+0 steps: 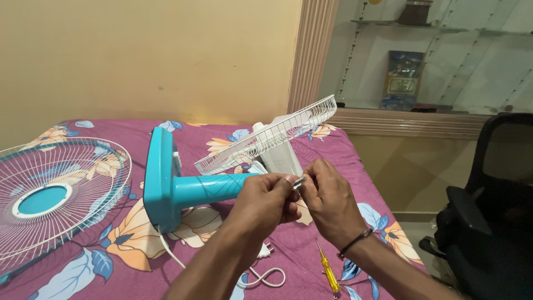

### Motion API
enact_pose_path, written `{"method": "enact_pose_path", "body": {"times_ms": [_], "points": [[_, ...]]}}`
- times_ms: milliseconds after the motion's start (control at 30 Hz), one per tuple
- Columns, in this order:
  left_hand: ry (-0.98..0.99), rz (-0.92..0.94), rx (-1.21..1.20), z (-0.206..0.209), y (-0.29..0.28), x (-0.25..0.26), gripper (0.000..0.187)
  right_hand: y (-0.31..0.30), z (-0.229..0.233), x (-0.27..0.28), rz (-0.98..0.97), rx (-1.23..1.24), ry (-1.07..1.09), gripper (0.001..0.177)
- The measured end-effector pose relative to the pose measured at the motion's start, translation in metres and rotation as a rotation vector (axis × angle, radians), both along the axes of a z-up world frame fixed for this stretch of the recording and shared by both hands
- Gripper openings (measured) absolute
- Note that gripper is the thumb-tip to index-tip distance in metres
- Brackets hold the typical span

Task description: The person uses a yellow screwdriver to remove screws from the back of a small table fan. After removing the screws, the person detaches the fan head from the base and places the parts on the bed.

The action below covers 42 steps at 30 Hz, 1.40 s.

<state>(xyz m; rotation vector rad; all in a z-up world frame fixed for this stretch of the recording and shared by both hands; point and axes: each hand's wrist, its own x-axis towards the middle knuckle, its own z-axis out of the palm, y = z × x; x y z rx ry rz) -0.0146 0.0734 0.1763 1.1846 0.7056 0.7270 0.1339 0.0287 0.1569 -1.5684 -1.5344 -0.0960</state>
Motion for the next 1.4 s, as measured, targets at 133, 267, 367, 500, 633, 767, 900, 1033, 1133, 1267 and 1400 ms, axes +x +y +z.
{"method": "enact_pose_path", "body": {"times_ms": [133,267,367,500,633,767,900,1033,1133,1267,1400], "points": [[-0.007,0.047,0.074,-0.005,0.002,0.011,0.029,-0.003,0.001,0.000,-0.011,0.021,-0.176,0.014],[0.184,0.124,0.246,-0.005,0.003,0.011,0.028,-0.003,0.001,-0.010,-0.066,-0.032,-0.195,0.020],[0.255,0.169,0.280,-0.004,0.001,0.008,0.029,-0.001,0.002,-0.018,-0.073,-0.065,-0.197,0.020],[0.350,0.207,0.292,-0.006,0.001,0.005,0.030,0.000,0.001,-0.024,-0.079,-0.119,-0.245,0.015],[0.411,0.248,0.329,-0.011,0.002,0.004,0.031,0.004,-0.001,-0.032,-0.117,-0.145,-0.210,0.019],[0.435,0.252,0.383,-0.018,0.006,0.005,0.030,0.010,-0.011,-0.032,-0.162,-0.140,-0.258,0.019],[0.484,0.290,0.432,-0.027,0.010,0.007,0.035,0.018,-0.025,-0.028,-0.168,-0.116,-0.098,0.016],[0.182,0.291,0.075,-0.033,0.014,0.008,0.025,0.026,-0.031,-0.013,-0.039,-0.421,0.747,0.026],[0.123,0.322,-0.048,-0.038,0.011,0.011,0.023,0.019,-0.041,-0.008,0.154,-0.472,1.274,0.031],[0.375,0.379,0.067,-0.045,0.003,0.011,0.026,0.004,-0.052,-0.012,0.294,-0.535,1.329,0.031],[0.357,0.274,0.046,-0.053,0.001,0.008,0.029,-0.002,-0.051,-0.012,0.377,-0.469,1.402,0.031]]}}
